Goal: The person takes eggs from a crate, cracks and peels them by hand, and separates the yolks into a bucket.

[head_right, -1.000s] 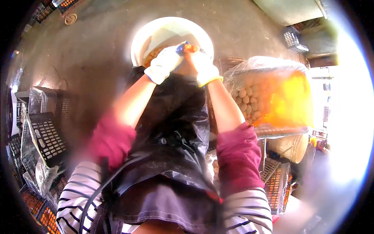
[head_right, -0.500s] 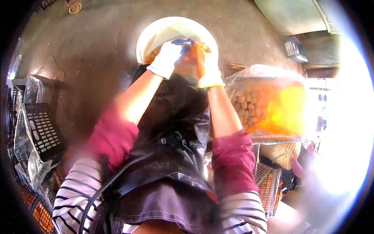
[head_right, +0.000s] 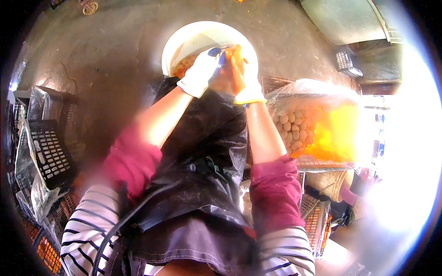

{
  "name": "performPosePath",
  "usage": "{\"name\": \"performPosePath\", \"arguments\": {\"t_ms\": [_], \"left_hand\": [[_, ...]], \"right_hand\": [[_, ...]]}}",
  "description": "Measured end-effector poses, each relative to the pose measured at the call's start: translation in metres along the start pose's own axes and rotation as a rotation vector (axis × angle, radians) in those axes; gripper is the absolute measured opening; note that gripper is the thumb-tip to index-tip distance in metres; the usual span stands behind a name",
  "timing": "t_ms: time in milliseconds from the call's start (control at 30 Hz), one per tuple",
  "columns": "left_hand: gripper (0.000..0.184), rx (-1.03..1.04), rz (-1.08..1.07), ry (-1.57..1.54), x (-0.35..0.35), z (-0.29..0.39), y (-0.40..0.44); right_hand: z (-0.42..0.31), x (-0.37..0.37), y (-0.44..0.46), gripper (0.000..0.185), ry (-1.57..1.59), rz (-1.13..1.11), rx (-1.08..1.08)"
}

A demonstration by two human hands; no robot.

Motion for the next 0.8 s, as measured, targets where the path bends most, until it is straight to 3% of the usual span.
{"name": "performPosePath", "arguments": {"t_ms": [67,167,267,367,467,500,600,700,800], "left_hand": [[0.029,0.046,-0.03,0.313,-0.001,0.006,0.001],[0.032,-0.018,0.077,-0.026,-0.003,-0.01,-0.001],[0.035,-0.016,0.001,-0.062,0.002,-0.008,0.002],[0.029,-0.245,-0.077,-0.207,0.012,0.016,-0.004],[0.031,-0.321,-0.147,-0.506,0.025,0.016,-0.003],[0.032,-0.454,-0.172,-0.534,0.025,0.022,-0.011],[0.033,-0.475,-0.179,-0.673,0.03,0.016,-0.008],[0.034,-0.307,-0.168,-0.543,0.023,0.025,-0.006],[0.035,-0.338,-0.113,-0.744,0.015,0.015,-0.003]], "right_hand": [[-0.003,0.003,0.001,0.025,-0.054,0.013,-0.05],[0.004,0.0,0.009,0.024,-0.189,0.056,-0.087],[0.007,-0.004,0.011,0.024,-0.158,0.02,-0.065],[0.008,-0.019,0.008,0.023,-0.221,0.168,0.06],[-0.01,-0.011,-0.004,0.024,-0.044,0.143,0.115],[-0.02,-0.007,-0.013,0.024,-0.063,0.159,0.186],[-0.013,-0.017,-0.002,0.022,-0.128,0.1,0.192],[-0.031,-0.014,0.002,0.02,-0.285,0.101,0.05],[-0.06,-0.021,0.011,0.017,-0.519,0.253,-0.186]]}}
Point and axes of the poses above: each hand's wrist, its own y-axis towards the middle knuckle, its own x-axis out of the palm, z = x × y, the point moved 7 cm from there along y, towards the middle knuckle, and after that the axes turned 13 degrees about -y, right-handed, at the moved point
